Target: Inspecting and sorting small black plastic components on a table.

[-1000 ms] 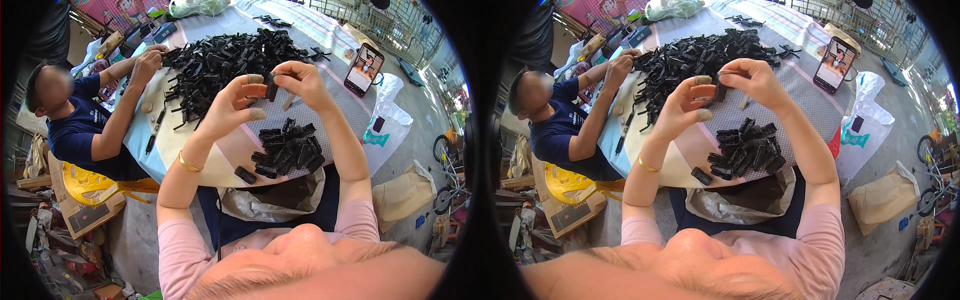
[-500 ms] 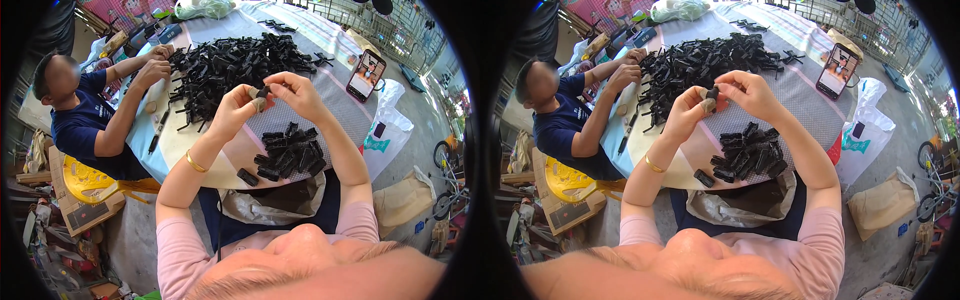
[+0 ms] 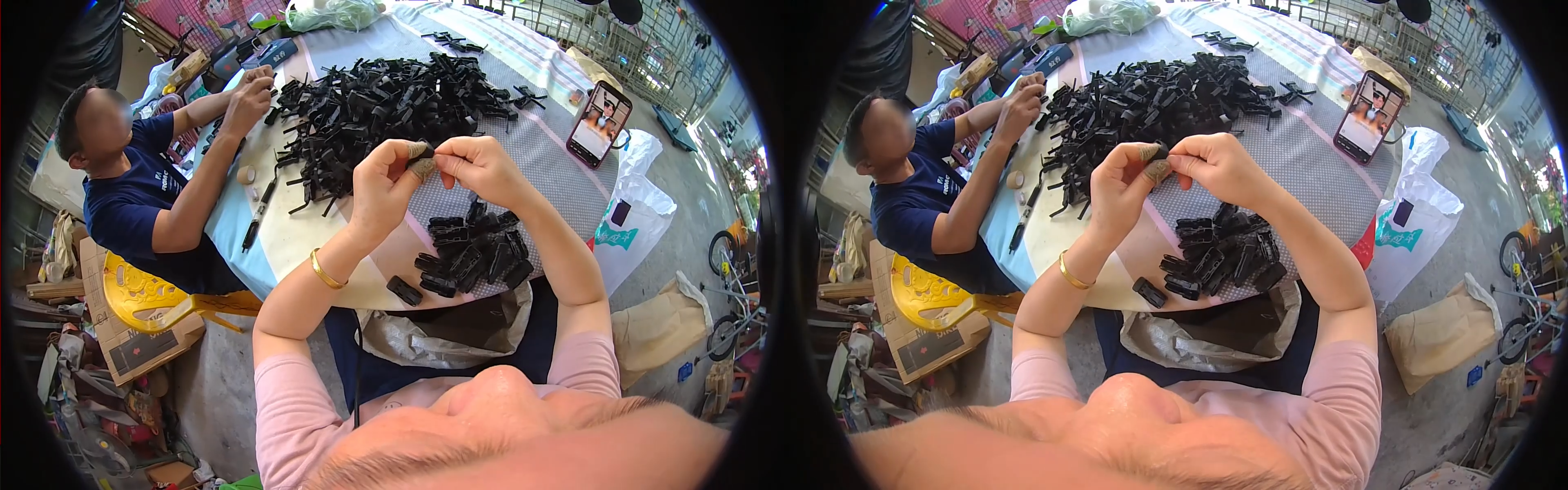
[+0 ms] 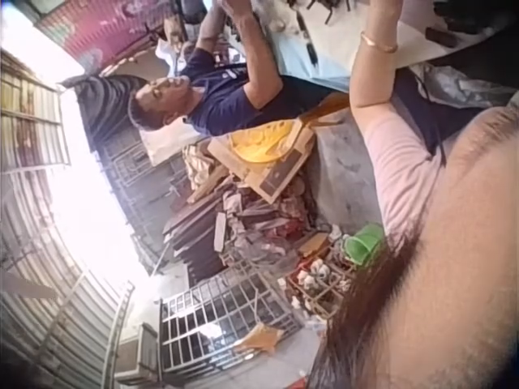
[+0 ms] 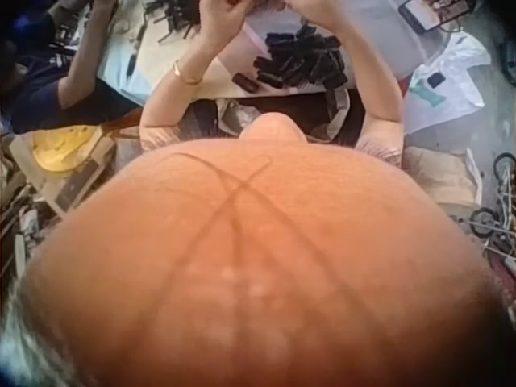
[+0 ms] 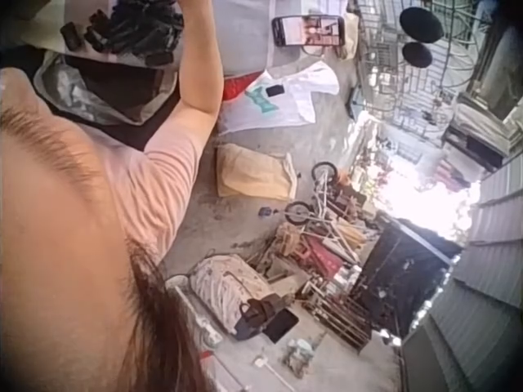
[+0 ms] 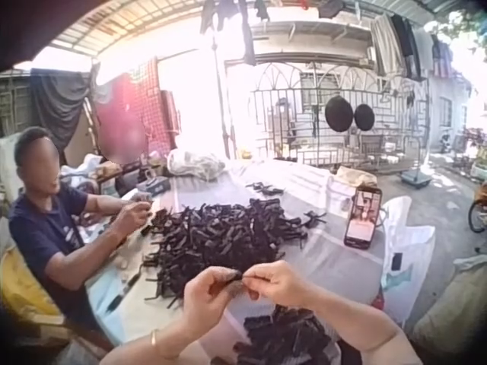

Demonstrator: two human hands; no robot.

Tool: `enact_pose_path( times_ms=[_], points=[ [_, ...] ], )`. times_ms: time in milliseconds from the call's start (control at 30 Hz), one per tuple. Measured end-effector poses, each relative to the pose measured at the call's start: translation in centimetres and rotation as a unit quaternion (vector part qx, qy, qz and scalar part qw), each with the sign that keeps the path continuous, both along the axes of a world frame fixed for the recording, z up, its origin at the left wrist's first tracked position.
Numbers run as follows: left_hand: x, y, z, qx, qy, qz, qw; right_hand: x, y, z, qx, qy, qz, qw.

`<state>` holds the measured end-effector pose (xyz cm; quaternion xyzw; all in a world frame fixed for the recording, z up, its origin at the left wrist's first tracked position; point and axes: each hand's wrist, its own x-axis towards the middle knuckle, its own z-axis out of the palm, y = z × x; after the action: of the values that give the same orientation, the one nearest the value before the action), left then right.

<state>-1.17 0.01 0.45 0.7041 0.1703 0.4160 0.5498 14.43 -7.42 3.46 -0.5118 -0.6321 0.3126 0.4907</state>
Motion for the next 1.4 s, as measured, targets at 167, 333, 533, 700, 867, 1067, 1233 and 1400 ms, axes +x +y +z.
enact_pose_path(
  times_ms=[167,333,533,700,867,1067,1233,1400],
  points=[
    [0.2,0.1,-0.1,0.251,0.032,0.104,0.962,0.8,0.4,-0.3,-0.082,0.036,0.025,0.996],
    [1.0,-1.4,0.1,0.079,0.109,0.012,0.991,4.9,1.2,-0.2,0.050,-0.156,-0.148,0.975],
    [1.5,-2.2,-0.5,0.172,0.228,-0.156,0.946,7.4,3.6,-2.8,-0.004,-0.326,-0.267,0.907],
    [1.4,-2.1,-0.3,0.096,0.240,-0.188,0.948,7.0,5.6,-4.8,-0.007,-0.344,-0.325,0.881],
    [1.4,-0.8,-1.1,-0.049,0.139,-0.140,0.979,9.8,4.0,-3.6,0.015,-0.255,-0.320,0.912],
    [1.5,-0.2,-1.1,-0.055,0.112,-0.121,0.985,9.1,2.9,-1.6,0.137,-0.161,-0.341,0.916],
    [1.1,0.7,-0.1,-0.111,-0.005,-0.142,0.984,5.1,1.2,0.0,0.082,0.014,0.002,0.997],
    [0.2,1.8,0.1,-0.157,-0.014,-0.266,0.951,3.2,0.9,-0.1,0.063,0.066,0.114,0.989]
  ],
)
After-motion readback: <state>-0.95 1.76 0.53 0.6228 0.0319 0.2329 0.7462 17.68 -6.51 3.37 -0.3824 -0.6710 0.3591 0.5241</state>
